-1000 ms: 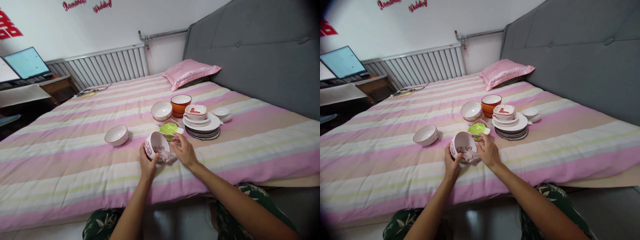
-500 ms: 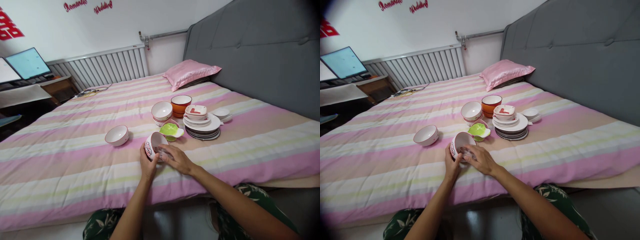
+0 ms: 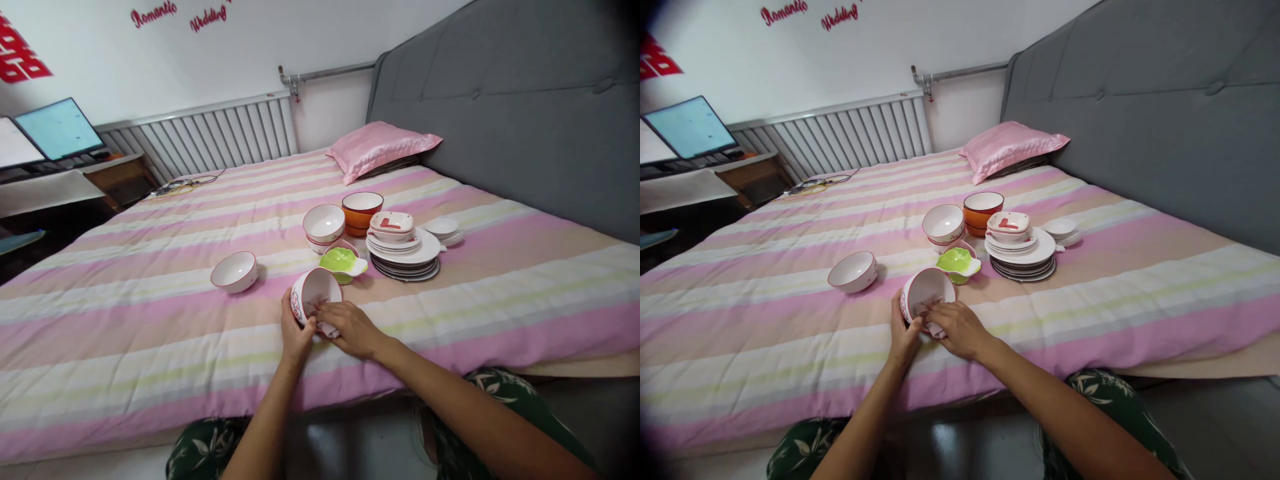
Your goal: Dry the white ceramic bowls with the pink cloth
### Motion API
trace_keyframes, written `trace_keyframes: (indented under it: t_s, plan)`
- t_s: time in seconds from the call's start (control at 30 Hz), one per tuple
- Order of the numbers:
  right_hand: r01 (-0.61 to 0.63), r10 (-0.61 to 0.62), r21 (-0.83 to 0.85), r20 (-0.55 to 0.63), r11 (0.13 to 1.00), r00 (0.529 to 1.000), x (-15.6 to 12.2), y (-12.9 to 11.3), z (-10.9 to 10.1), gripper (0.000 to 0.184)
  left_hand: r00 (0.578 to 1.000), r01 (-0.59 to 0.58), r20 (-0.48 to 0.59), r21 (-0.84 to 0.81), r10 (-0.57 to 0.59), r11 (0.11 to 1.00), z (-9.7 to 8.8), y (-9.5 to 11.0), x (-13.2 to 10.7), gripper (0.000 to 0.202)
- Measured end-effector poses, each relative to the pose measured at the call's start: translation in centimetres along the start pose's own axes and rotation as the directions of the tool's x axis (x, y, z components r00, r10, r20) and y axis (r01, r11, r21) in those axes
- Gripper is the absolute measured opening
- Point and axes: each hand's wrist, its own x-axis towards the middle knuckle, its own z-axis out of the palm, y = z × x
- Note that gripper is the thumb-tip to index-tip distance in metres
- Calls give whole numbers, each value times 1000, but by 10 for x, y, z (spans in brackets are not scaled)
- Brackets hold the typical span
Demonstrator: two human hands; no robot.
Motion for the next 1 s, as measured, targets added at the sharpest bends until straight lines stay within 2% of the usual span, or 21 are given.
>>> trace_keyframes:
  t_s: [0.17, 0.23, 0.3, 0.37, 0.43, 0.5, 0.57, 0.63, 0.73, 0.87, 0.93, 1.0]
  plan:
    - [-25, 19, 99, 56, 995, 998, 0, -1, -10, 28, 1000, 26, 12, -19, -26, 999, -3, 3, -5, 71]
    - [-64, 47, 200, 89, 978, 995, -1, -2, -17, 27, 998, 64, 11, -26, -64, 998, -5, 6, -6, 73]
    - [-145, 108, 352, 124, 925, 986, -2, -1, -26, 22, 994, 111, 6, -29, -111, 993, -7, 8, -7, 74]
    - [-236, 200, 515, 126, 824, 972, -2, -1, -35, 18, 987, 163, 2, -53, -163, 985, -10, 9, -7, 74]
    - [-299, 341, 671, 72, 679, 937, 0, 1, -41, 21, 975, 221, 12, -111, -221, 969, -14, 7, -5, 72]
    - [-316, 497, 812, 37, 490, 867, 2, 4, -45, 27, 962, 273, 33, -182, -272, 944, -17, 5, -3, 68]
    - [-308, 614, 899, 57, 312, 787, 4, 7, -48, 35, 954, 300, 44, -236, -298, 924, -21, 4, 0, 66]
    - [-284, 675, 933, 63, 222, 735, 4, 10, -50, 42, 952, 305, 48, -247, -302, 920, -26, 6, 5, 66]
    - [-225, 710, 954, 19, 198, 704, 0, 14, -54, 42, 960, 280, 52, -146, -276, 949, -40, 16, 13, 68]
    - [-220, 744, 949, -22, 226, 668, -10, 17, -58, 39, 977, 93, 185, 54, -101, 994, -61, 28, 18, 77]
    - [-242, 758, 922, -79, 303, 647, -14, 16, -60, 40, 970, 10, 240, 116, -38, 993, -65, 28, 15, 81]
    - [-270, 742, 854, -184, 446, 645, -14, 12, -63, 39, 972, -54, 232, 151, 18, 987, -63, 27, 9, 82]
